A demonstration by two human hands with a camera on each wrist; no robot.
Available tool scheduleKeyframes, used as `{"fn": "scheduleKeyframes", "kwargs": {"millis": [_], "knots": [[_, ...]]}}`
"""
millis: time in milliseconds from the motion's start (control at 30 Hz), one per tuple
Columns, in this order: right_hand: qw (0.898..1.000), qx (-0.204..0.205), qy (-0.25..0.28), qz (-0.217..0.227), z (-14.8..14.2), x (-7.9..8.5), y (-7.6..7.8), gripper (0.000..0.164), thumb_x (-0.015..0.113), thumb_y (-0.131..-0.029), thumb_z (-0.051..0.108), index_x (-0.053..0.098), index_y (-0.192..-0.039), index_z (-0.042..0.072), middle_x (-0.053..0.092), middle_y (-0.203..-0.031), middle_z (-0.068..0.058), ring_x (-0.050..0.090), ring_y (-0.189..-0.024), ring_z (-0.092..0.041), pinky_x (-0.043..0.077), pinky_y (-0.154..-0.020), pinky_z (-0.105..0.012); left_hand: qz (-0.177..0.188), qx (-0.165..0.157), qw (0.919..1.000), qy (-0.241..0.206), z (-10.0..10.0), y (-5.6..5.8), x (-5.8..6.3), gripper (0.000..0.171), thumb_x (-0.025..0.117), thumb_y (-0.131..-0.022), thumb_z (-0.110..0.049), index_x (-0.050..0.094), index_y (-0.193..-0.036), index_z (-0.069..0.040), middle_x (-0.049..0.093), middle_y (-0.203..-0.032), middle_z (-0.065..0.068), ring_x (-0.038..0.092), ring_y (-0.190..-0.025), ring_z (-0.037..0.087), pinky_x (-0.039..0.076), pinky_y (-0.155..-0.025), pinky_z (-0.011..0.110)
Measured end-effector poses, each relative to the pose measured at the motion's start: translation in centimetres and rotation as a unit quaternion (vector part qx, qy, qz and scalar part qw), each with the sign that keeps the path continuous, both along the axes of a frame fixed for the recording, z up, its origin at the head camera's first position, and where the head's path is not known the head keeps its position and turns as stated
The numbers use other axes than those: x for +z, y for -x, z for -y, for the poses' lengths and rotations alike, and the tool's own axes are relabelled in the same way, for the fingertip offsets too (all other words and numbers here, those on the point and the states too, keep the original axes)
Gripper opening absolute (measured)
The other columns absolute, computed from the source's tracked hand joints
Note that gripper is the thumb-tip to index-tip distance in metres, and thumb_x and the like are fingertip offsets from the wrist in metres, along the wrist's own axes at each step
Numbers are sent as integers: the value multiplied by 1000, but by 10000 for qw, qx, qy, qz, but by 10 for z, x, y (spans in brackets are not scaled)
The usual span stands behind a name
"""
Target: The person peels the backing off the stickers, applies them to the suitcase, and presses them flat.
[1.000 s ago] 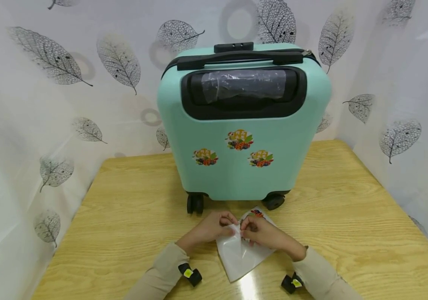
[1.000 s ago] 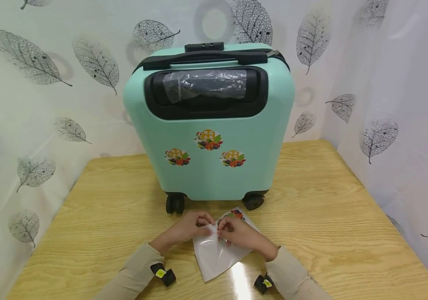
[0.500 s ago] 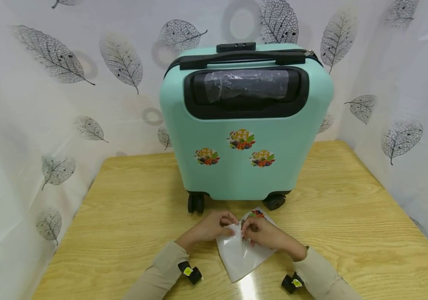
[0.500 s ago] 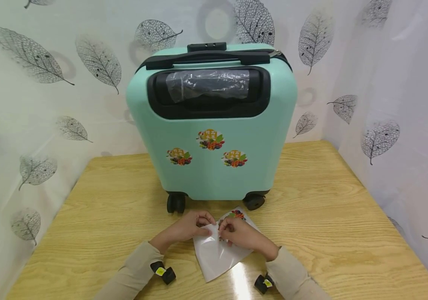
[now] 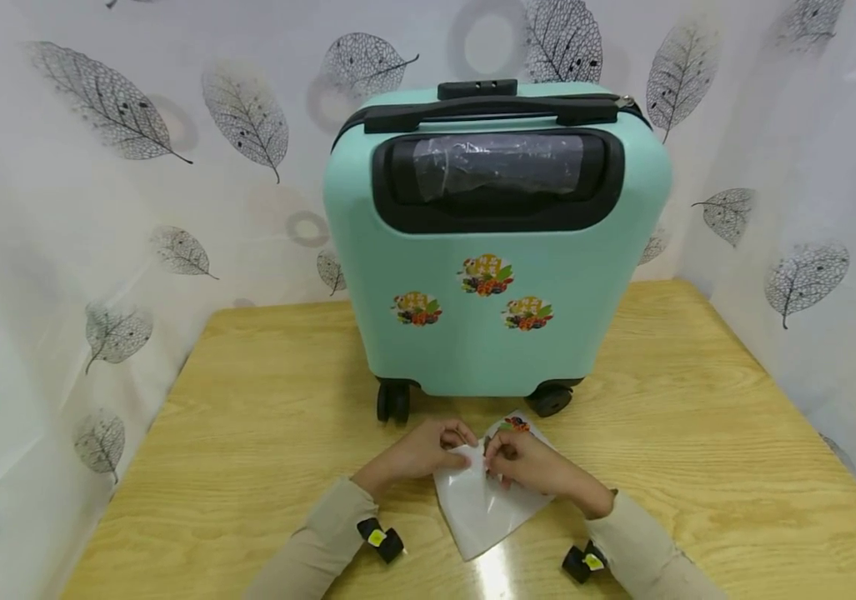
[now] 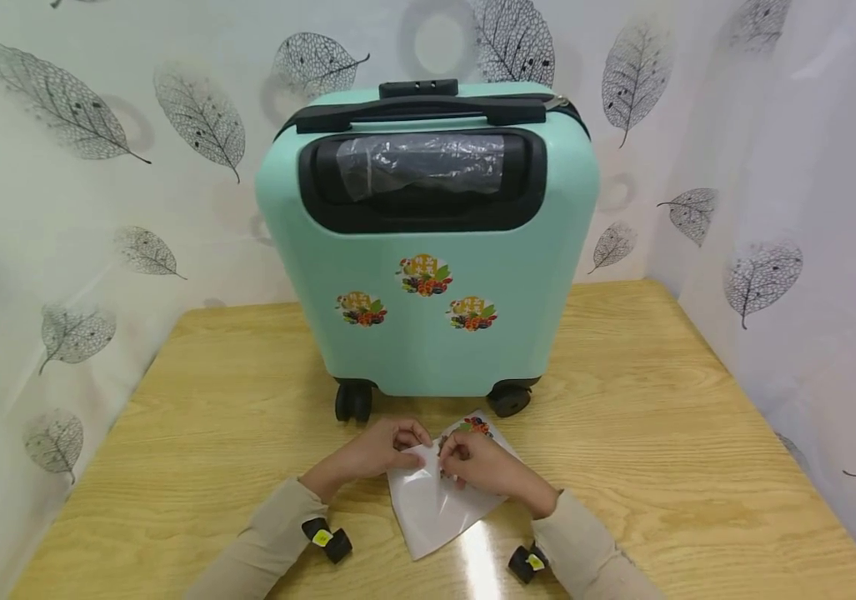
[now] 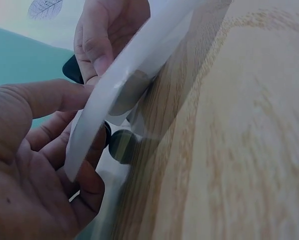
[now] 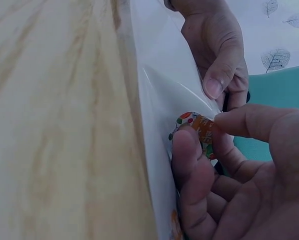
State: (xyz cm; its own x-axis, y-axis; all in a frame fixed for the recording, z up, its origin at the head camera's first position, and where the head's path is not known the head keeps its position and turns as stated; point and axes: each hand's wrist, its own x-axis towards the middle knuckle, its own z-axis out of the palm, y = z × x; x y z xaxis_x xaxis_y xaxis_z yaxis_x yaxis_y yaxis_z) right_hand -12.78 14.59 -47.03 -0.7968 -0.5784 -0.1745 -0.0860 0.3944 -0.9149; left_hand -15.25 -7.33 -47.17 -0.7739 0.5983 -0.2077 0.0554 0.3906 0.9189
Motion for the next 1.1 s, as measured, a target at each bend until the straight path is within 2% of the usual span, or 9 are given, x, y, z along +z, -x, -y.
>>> {"fn": "scheduleKeyframes", "kwargs": {"millis": [200, 600, 867, 1100], "knots": [[10000, -20, -15, -30, 0, -1, 1, 16, 50, -98, 9, 60, -98, -4, 64, -86, -11, 57, -63, -9, 44, -53, -20, -128, -13, 9999, 60, 1, 2, -2, 17, 70, -85, -3, 66, -101, -5, 70, -92, 10, 59, -77, 8, 46, -66, 21], [9995, -264, -102, -134, -1, -3, 3, 14, 48, -98, 6, 57, -94, -3, 64, -82, -10, 56, -61, -11, 47, -55, -23, -682, -165, 9961, 539, 5, 1, 0, 13, 64, -88, -6, 73, -97, -10, 71, -107, 6, 56, -87, 10, 45, -72, 22], [9992, -290, -247, -70, -10, -1, 4, 14, 50, -98, 10, 58, -97, -2, 64, -81, -9, 56, -62, -12, 42, -49, -22, -913, -240, 9920, 841, 8, 2, 2, 12, 66, -87, -5, 73, -96, -9, 71, -105, 6, 54, -86, 9, 45, -72, 22], [9989, -326, -288, -156, -24, 2, 3, 15, 51, -97, 10, 57, -97, -3, 64, -82, -10, 56, -63, -11, 48, -54, -24, -1168, -201, 9877, 1022, 10, 2, 2, 15, 69, -85, -6, 71, -100, -10, 67, -97, 3, 54, -84, 9, 45, -70, 22]]}}
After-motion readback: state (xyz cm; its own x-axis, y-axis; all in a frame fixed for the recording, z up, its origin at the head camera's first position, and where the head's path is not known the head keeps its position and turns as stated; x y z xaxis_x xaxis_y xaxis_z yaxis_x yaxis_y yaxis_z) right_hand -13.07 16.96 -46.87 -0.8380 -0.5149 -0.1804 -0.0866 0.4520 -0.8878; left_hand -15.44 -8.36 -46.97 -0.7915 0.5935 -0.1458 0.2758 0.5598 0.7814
